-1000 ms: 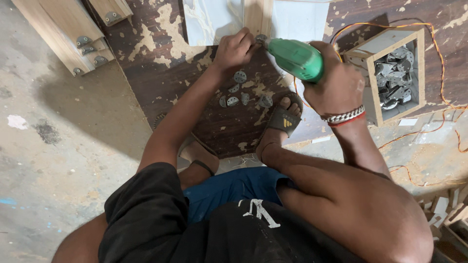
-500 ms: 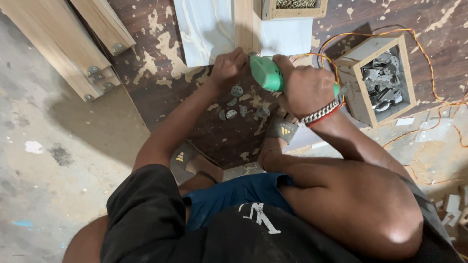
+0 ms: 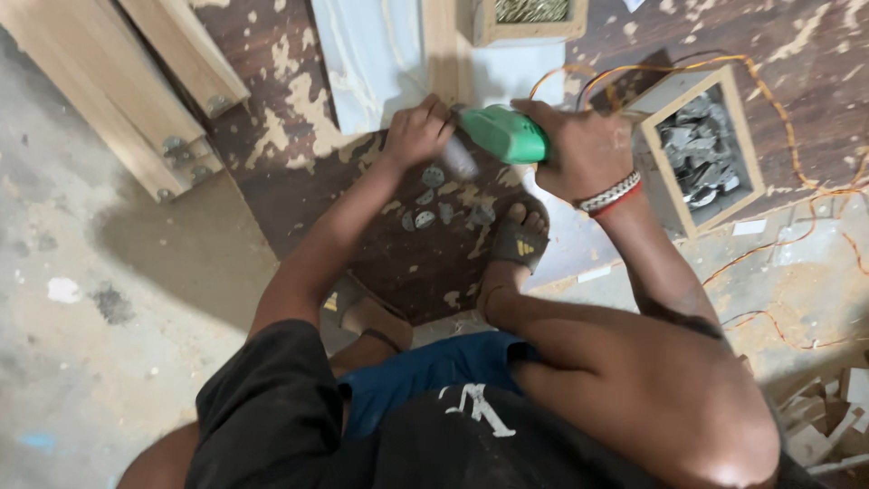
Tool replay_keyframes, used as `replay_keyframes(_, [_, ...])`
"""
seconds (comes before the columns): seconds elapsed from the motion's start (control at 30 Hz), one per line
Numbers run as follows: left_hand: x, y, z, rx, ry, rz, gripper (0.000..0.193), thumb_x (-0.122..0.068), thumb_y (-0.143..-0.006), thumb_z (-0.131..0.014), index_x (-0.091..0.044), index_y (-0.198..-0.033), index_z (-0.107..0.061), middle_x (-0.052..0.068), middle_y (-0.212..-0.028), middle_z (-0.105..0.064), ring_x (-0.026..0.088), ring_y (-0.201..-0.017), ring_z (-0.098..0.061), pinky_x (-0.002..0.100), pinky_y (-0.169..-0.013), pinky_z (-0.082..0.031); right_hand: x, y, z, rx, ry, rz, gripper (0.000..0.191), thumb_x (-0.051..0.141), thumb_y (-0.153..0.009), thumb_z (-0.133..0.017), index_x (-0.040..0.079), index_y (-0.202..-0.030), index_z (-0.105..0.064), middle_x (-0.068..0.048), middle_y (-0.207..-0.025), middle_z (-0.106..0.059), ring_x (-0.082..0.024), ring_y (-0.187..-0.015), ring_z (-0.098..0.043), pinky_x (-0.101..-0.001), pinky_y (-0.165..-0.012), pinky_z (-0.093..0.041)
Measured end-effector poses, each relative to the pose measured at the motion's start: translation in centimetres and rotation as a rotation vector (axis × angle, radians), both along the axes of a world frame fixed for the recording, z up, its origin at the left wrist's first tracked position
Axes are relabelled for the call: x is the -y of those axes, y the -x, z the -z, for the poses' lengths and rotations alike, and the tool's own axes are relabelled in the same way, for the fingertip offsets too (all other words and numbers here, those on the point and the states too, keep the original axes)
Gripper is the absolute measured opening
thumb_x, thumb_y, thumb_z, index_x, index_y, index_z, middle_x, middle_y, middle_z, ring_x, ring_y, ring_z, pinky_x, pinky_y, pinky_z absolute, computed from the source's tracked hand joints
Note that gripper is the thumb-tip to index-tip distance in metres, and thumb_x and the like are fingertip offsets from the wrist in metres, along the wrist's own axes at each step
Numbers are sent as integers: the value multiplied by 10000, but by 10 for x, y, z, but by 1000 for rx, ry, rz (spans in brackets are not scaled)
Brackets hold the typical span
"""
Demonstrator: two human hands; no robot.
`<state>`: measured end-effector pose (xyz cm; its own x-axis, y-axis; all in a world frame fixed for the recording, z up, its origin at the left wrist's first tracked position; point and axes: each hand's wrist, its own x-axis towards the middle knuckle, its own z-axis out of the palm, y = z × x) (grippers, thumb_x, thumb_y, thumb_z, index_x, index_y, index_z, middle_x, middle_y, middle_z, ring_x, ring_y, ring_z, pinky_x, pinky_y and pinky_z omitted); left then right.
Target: The person uses a green corded drill to drive screws into a wooden frame, securing a thin wooden strip to a white panel. The person repeatedly positions the drill, drives screws, and repositions the strip along the frame.
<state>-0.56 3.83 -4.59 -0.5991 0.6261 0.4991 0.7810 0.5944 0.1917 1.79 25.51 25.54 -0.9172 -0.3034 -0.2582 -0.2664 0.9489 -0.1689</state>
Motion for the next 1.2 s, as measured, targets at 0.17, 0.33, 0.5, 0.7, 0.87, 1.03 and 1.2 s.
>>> replay_keyframes(0.17, [-9,-5,-6,462,-85,-174,336,-303,-859,-711,-59,-1088,-672,183,-1182,-681,383,-837,-707,502,-707,-584,-23,-32,-9,-189,165,171,641,147,-746,-729,235,-1375,-646,-141,-910,-738,-356,-805,-722,-479,-672,-549])
replay_keyframes(0.33, [-21,1,-32,574,211,-136,324,-307,-869,-697,-65,-1080,-656,161,-1062,-673,383,-794,-700,528,-676,-568,-37,-29,26,-294,81,277,679,127,-706,-723,220,-1375,-648,-136,-830,-733,-360,-660,-701,-498,-546,-520])
replay_keyframes(0.5, [-34,14,-37,226,357,-20,95,-210,-849,-681,-132,-904,-685,63,-853,-716,254,-774,-729,404,-633,-589,-33,-22,47,-231,19,357,578,319,-790,-735,254,-1356,-644,-121,-704,-716,-348,-602,-698,-500,-506,-503])
replay_keyframes(0.7, [-40,25,-23,197,515,86,122,-171,-818,-676,-171,-701,-711,85,-703,-705,268,-660,-720,419,-599,-567,-20,-24,37,-138,132,388,513,402,-783,-768,181,-1231,-654,-137,-790,-741,-379,-682,-724,-530,-586,-519])
replay_keyframes(0.87, [-46,26,-31,226,230,99,338,-321,-887,-683,-90,-641,-692,137,-644,-683,331,-571,-676,454,-542,-545,-12,-17,45,-64,52,327,491,245,-718,-778,120,-1171,-636,-122,-889,-758,-361,-771,-747,-515,-643,-556])
replay_keyframes(1.03, [-46,34,-33,191,72,227,224,-200,-838,-648,-98,-639,-668,126,-663,-680,337,-602,-668,462,-586,-545,-5,-16,50,-87,38,283,553,265,-675,-798,84,-1168,-625,-138,-874,-752,-366,-765,-748,-518,-655,-565])
replay_keyframes(1.2, [-45,39,-49,257,302,208,222,-170,-866,-625,-117,-666,-703,128,-671,-688,322,-596,-692,459,-571,-548,-13,-7,45,-28,81,354,462,315,-750,-789,96,-1129,-643,-173,-846,-744,-390,-805,-738,-520,-694,-574])
